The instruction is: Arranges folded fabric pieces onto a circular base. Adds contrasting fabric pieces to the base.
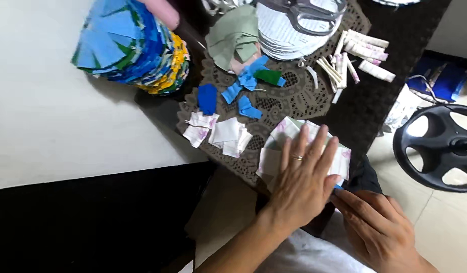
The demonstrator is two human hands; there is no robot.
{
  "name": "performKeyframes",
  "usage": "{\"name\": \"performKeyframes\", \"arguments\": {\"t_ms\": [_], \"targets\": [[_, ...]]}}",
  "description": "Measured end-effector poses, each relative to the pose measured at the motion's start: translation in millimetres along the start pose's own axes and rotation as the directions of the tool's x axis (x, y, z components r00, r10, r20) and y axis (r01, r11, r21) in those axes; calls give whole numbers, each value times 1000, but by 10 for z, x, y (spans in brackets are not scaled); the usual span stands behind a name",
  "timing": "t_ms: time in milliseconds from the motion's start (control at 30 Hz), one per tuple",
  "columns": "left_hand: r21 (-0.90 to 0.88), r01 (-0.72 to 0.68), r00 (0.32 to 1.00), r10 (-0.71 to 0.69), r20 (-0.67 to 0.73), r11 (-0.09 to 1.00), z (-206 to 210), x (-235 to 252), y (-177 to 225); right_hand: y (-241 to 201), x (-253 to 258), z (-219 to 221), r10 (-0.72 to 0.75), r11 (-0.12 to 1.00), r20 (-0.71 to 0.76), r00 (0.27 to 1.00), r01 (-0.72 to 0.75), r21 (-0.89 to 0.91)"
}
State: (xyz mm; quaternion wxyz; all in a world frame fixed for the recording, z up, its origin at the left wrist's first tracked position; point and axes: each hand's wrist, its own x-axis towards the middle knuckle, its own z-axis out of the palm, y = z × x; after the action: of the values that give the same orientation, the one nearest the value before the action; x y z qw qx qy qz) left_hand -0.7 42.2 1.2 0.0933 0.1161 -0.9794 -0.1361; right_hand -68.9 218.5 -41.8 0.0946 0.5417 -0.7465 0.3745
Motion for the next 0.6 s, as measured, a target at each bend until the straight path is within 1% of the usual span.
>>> {"name": "performKeyframes", "arguments": {"t_ms": [67, 133, 200, 267, 300, 333, 400, 467, 500, 567, 600], "targets": [[31, -9, 999, 8, 48, 999, 88, 7, -22, 9, 3, 13, -1, 1000, -7, 1000, 1, -5], [58, -10, 998, 6, 67, 998, 128, 5, -31, 10, 3, 11, 3, 1000, 3, 1000, -3, -10], [43, -14, 997, 11, 71, 999, 121, 5, -24, 3, 12, -5, 10, 1000, 12, 1000, -10, -3], [-11, 8, 997, -7, 72, 1000, 46, 32, -44, 4, 31, -34, 16, 1000, 11, 1000, -17, 21], [-34, 42, 998, -40, 53, 999, -27, 65, -84, 10, 38, -54, 20, 999, 9, 1000, -21, 32], [-40, 92, 996, -92, 4, 995, -115, 114, -158, 18, 42, -77, 26, 999, 8, 1000, -26, 42], [-20, 219, 972, -220, -87, 976, -362, 244, -414, 41, 35, -120, 40, 997, 14, 999, -41, 66], [-3, 349, 933, -348, -92, 937, -648, 376, -705, 73, 42, -146, 43, 997, 17, 999, -44, 69], [23, 387, 918, -383, -100, 922, -754, 429, -831, 86, 54, -151, 42, 997, 15, 999, -43, 67], [81, 425, 904, -418, -93, 901, -872, 506, -1027, 108, 88, -139, 36, 998, 6, 999, -36, 58], [111, 437, 899, -432, -69, 893, -895, 538, -1092, 114, 116, -136, 31, 998, 4, 1000, -31, 55]]}}
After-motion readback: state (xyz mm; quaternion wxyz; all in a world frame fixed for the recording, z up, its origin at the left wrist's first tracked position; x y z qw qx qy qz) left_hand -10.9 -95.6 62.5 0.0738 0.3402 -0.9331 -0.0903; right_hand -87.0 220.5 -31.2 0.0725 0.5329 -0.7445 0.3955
